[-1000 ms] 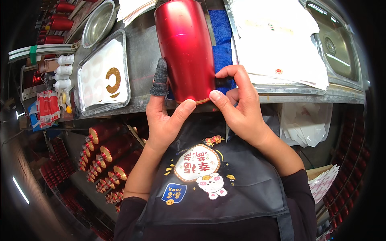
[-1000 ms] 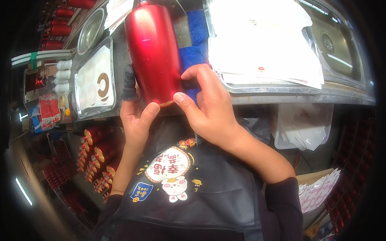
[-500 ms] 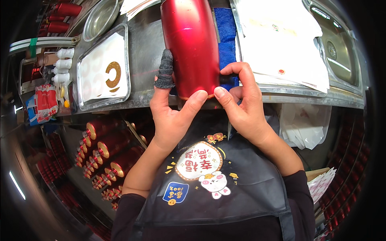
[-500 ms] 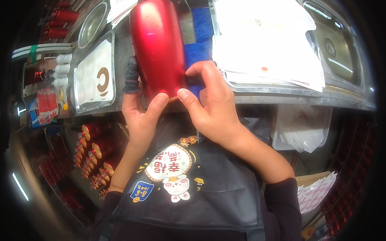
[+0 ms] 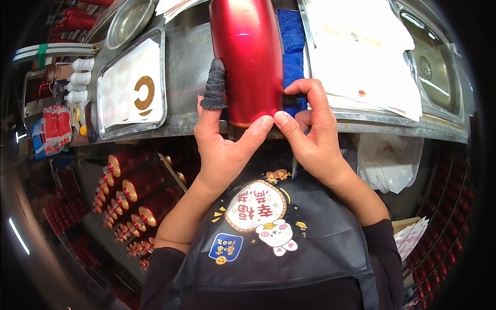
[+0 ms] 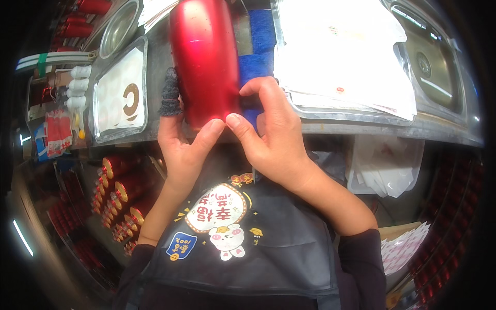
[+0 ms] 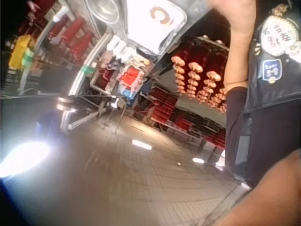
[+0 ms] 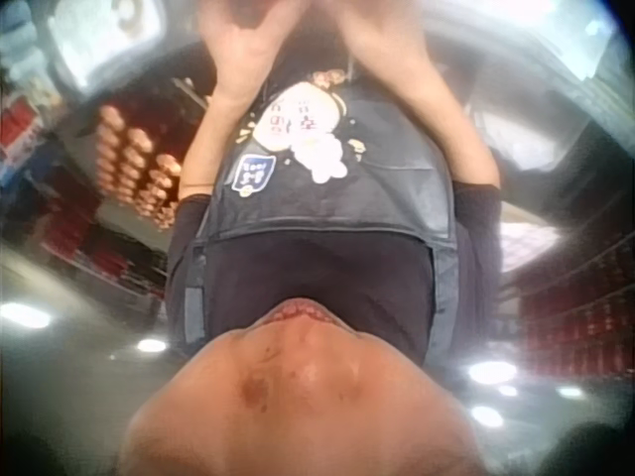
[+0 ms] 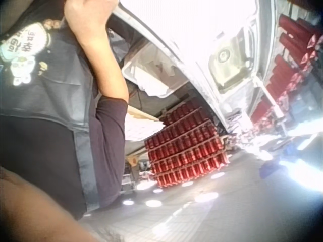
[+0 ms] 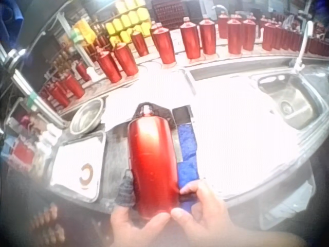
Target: The person picks up red cylindrical bottles, wipes them with a blue cloth, and applies gold circular labels to the necks. They then apply a red rectangular label to the body of each bottle, smooth it out, and place the finished bottle on a tray.
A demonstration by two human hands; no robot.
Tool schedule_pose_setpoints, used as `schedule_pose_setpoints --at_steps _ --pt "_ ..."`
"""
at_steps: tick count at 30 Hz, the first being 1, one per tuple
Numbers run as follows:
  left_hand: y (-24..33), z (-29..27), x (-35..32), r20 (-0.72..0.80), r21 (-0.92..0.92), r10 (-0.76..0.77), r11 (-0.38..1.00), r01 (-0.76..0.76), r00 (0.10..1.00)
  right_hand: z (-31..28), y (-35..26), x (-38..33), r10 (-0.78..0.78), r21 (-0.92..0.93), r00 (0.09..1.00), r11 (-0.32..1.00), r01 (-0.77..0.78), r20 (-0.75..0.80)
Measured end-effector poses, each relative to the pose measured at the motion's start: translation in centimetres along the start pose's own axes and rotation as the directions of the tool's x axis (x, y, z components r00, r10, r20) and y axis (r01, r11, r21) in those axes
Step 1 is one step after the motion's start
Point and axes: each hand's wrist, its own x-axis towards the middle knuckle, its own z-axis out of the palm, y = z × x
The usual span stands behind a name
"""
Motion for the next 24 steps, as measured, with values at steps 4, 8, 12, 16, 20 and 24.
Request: schedule_pose_setpoints --at_steps 4,8,12,16,20,24 --pt "-0.4 -1.2 -0.2 0.047 -0.24 -0.064 0.968 0.073 0.997 0.0 -0.2 0.2 0.05 0.033 0.999 0.998 -0.051 0.021" --pt "-1.1 -2.3 -0.3 0.142 -0.311 -0.066 0.944 0.108 0.988 0.3 -0.7 0.2 -0.166 -0.305 0.985 0.937 0.17 0.038" --pt "-1.7 -1.8 -0.5 0.096 -0.201 -0.033 0.978 0.052 0.995 0.9 -0.6 0.2 -0.141 -0.381 0.99 0.915 0.129 -0.003" --pt "-1.7 -1.1 -0.8 0.046 -0.178 0.008 0.984 0.0 0.999 0.8 0.0 0.3 -0.174 -0.33 0.985 0.929 0.165 0.003" --pt "-1.5 -1.1 -0.7 0.068 -0.163 -0.007 0.986 0.018 0.998 0.3 0.1 0.5 -0.139 -0.207 0.99 0.968 0.142 0.025" --pt "-1.4 -1.3 -0.5 0.073 -0.2 -0.001 0.98 0.016 0.997 0.0 -0.3 0.4 0.074 0.039 0.997 0.997 -0.074 0.013"
